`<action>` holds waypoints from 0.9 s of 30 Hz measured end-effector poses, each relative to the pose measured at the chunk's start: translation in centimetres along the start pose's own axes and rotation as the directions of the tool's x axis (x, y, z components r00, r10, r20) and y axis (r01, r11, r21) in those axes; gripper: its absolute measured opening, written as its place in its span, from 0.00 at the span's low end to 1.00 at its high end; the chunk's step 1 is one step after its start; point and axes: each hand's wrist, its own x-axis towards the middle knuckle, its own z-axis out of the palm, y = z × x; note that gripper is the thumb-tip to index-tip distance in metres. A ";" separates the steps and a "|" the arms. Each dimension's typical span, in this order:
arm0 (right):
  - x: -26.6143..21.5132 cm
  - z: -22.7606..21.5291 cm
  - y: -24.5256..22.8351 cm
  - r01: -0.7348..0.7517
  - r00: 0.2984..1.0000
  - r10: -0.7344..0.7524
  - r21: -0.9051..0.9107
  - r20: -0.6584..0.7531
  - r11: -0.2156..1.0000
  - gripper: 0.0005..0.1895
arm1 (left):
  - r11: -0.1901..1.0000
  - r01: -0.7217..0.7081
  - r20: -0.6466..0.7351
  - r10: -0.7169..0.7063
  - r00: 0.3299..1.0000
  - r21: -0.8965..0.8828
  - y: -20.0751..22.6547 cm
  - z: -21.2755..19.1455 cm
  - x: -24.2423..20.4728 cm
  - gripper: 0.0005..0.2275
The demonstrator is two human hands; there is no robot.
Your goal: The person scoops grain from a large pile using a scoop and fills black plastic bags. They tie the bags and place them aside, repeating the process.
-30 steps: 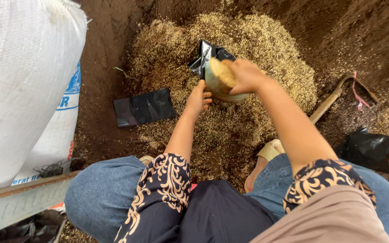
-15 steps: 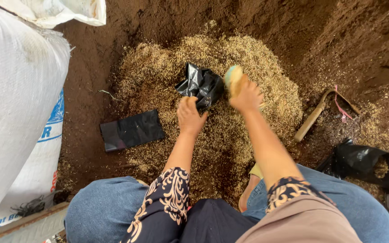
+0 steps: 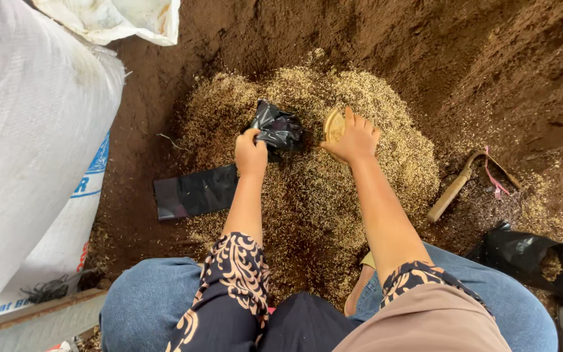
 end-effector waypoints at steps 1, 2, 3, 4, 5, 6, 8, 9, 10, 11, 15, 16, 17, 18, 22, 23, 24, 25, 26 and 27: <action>-0.2 -0.3 -0.1 -0.030 0.999 0.030 -0.001 0.041 1.000 0.67 | 1.000 0.006 -0.044 -0.007 0.999 -0.022 0.0 -0.6 0.3 0.13; -0.5 -0.5 -0.1 -0.064 0.995 0.064 0.000 0.078 0.998 0.68 | 0.999 0.005 -0.084 -0.009 0.996 -0.044 0.1 -1.1 0.7 0.13; -0.8 -0.7 -0.3 -0.060 0.995 0.060 0.008 0.085 0.998 0.66 | 0.998 0.000 -0.092 -0.005 0.996 -0.061 0.3 -1.7 1.0 0.13; -1.2 -0.7 -0.9 -0.056 0.994 0.054 0.015 0.090 0.998 0.64 | 0.997 -0.006 -0.102 -0.002 0.995 -0.079 0.5 -2.2 1.2 0.13; -1.7 -0.9 -1.3 -0.051 0.994 0.049 0.022 0.096 0.998 0.62 | 0.995 -0.012 -0.111 0.001 0.994 -0.097 0.9 -2.7 1.4 0.13; -2.3 -0.8 -1.9 0.026 1.000 -0.027 0.153 0.003 0.988 0.54 | 0.996 0.004 -0.073 -0.010 0.997 -0.088 1.3 -3.2 1.4 0.13; -3.5 0.1 -4.5 0.205 0.969 -0.133 0.377 -0.208 0.903 0.40 | 0.997 0.033 0.003 -0.033 0.999 -0.071 2.4 -3.7 1.3 0.13; -3.9 0.6 -5.6 0.368 0.914 -0.281 0.308 -0.293 0.877 0.39 | 0.997 0.012 0.021 -0.011 1.000 -0.074 3.1 -3.8 1.1 0.13; -4.3 1.5 -6.8 0.519 0.831 -0.424 0.230 -0.359 0.823 0.37 | 0.997 -0.006 0.039 0.009 0.999 -0.073 3.7 -4.0 0.8 0.13; -4.6 2.6 -8.0 0.530 0.811 -0.432 0.184 -0.394 0.828 0.37 | 0.997 -0.024 0.057 0.029 0.998 -0.072 4.4 -4.1 0.4 0.13; -2.4 7.2 -9.9 0.391 0.906 -0.299 0.326 -0.298 0.861 0.24 | 0.996 -0.010 0.114 0.019 0.993 -0.085 6.1 -5.4 0.0 0.13; -1.4 8.1 -9.6 0.288 0.955 -0.225 0.424 -0.193 0.858 0.18 | 0.996 -0.042 0.077 0.048 0.996 -0.074 5.9 -5.8 -0.2 0.14; -0.2 8.9 -9.5 0.300 0.953 -0.232 0.486 -0.197 0.821 0.17 | 0.995 -0.074 0.040 0.077 0.996 -0.063 5.6 -6.2 -0.2 0.15; 1.4 9.2 -9.1 0.309 0.950 -0.234 0.539 -0.204 0.784 0.15 | 0.997 -0.065 0.011 0.066 0.998 -0.030 5.3 -6.2 -0.4 0.17; 5.3 9.4 -8.6 -0.230 0.950 -0.051 0.796 0.310 0.559 0.13 | 0.980 0.088 0.007 -0.090 0.996 0.181 1.0 -6.1 -1.1 0.28; 5.2 9.5 -8.4 -0.315 0.924 -0.027 0.800 0.381 0.510 0.14 | 0.961 0.165 0.051 -0.181 0.982 0.224 -0.4 -5.5 -2.0 0.28; 5.1 9.2 -8.3 -0.395 0.895 -0.004 0.799 0.445 0.454 0.14 | 0.941 0.236 0.103 -0.267 0.958 0.241 -1.8 -4.8 -2.5 0.27; 4.9 8.8 -8.2 -0.472 0.861 0.014 0.789 0.508 0.393 0.15 | 0.935 0.308 0.149 -0.335 0.930 0.178 -3.0 -3.8 -3.0 0.26; 4.4 8.4 -7.9 -0.418 0.897 -0.028 0.868 0.440 0.268 0.14 | 0.921 0.376 0.194 -0.390 0.900 0.104 -4.0 -2.7 -3.0 0.26; 3.7 7.9 -7.7 -0.354 0.929 -0.060 0.925 0.364 0.135 0.15 | 0.898 0.440 0.231 -0.433 0.871 0.023 -4.8 -1.7 -2.7 0.25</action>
